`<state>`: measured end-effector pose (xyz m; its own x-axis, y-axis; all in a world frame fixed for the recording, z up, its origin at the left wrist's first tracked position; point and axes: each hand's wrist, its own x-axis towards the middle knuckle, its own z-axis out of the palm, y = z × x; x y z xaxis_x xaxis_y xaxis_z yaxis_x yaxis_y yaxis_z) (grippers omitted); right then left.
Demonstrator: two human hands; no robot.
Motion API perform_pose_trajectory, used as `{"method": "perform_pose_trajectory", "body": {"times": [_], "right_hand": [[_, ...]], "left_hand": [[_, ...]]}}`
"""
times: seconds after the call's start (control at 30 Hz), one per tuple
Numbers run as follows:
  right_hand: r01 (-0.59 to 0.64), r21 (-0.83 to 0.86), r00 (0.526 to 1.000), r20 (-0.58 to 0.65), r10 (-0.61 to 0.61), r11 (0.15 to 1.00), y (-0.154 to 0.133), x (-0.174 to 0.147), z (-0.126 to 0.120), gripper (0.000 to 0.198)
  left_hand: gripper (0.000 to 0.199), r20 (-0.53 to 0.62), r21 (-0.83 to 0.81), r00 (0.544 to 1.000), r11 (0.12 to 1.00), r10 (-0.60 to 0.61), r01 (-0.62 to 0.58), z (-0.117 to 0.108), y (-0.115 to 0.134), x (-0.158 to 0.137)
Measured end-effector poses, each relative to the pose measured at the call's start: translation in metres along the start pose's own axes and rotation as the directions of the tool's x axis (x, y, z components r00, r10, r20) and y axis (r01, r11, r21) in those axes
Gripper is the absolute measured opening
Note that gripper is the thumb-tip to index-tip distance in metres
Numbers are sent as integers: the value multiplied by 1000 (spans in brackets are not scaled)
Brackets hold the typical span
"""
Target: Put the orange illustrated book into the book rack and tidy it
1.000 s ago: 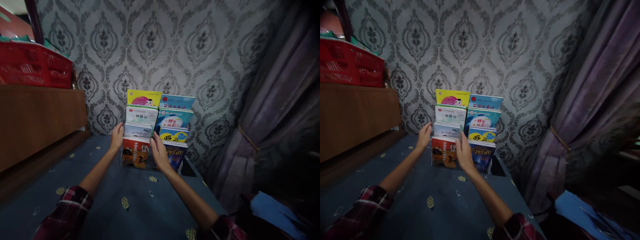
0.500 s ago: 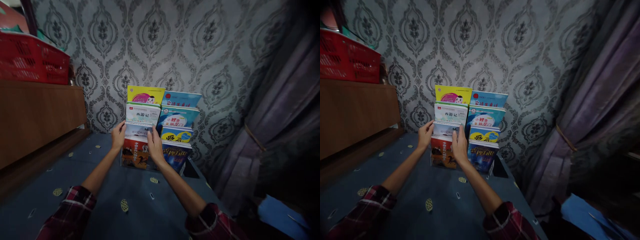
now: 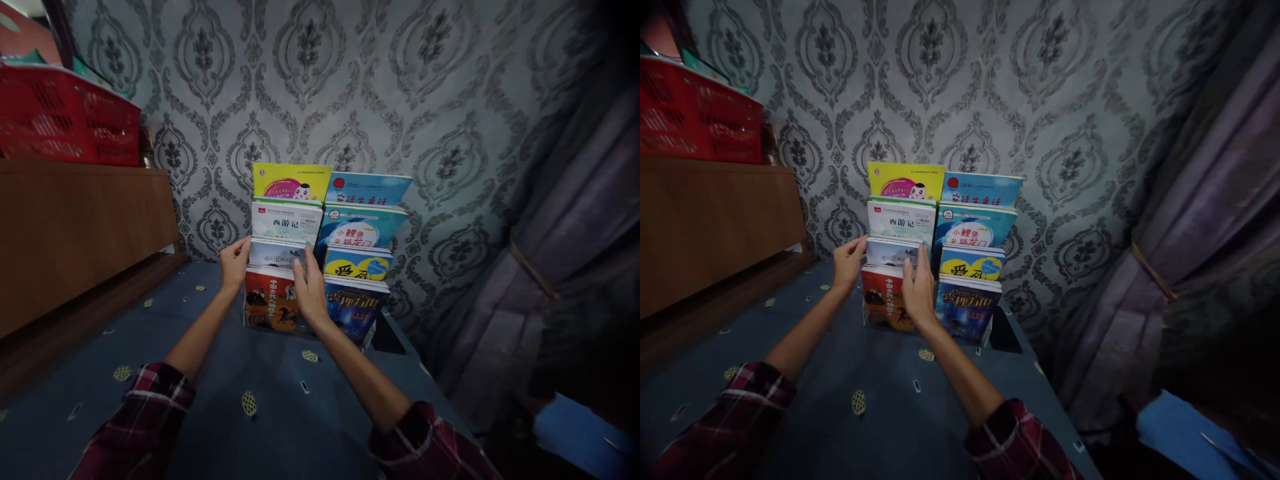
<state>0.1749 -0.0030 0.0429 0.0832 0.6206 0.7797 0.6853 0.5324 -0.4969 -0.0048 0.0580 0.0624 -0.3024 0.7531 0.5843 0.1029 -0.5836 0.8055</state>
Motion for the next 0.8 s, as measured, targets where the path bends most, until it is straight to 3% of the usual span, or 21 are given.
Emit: {"method": "perform_pose_trajectory", "body": {"times": [0.3, 0.47, 0.8], "right_hand": [[-60, 113, 997, 54, 54, 992, 7, 3, -6, 63], [-146, 296, 989, 31, 143, 944, 3, 0, -14, 62], [-206, 343, 978, 59, 198, 917, -16, -53, -39, 66]], "left_hand": [[60, 91, -65, 991, 993, -95, 101, -12, 15, 2], [55, 101, -89, 977, 977, -186, 195, -25, 17, -4], [60, 98, -175, 951, 935, -295, 308, -37, 3, -26]]}}
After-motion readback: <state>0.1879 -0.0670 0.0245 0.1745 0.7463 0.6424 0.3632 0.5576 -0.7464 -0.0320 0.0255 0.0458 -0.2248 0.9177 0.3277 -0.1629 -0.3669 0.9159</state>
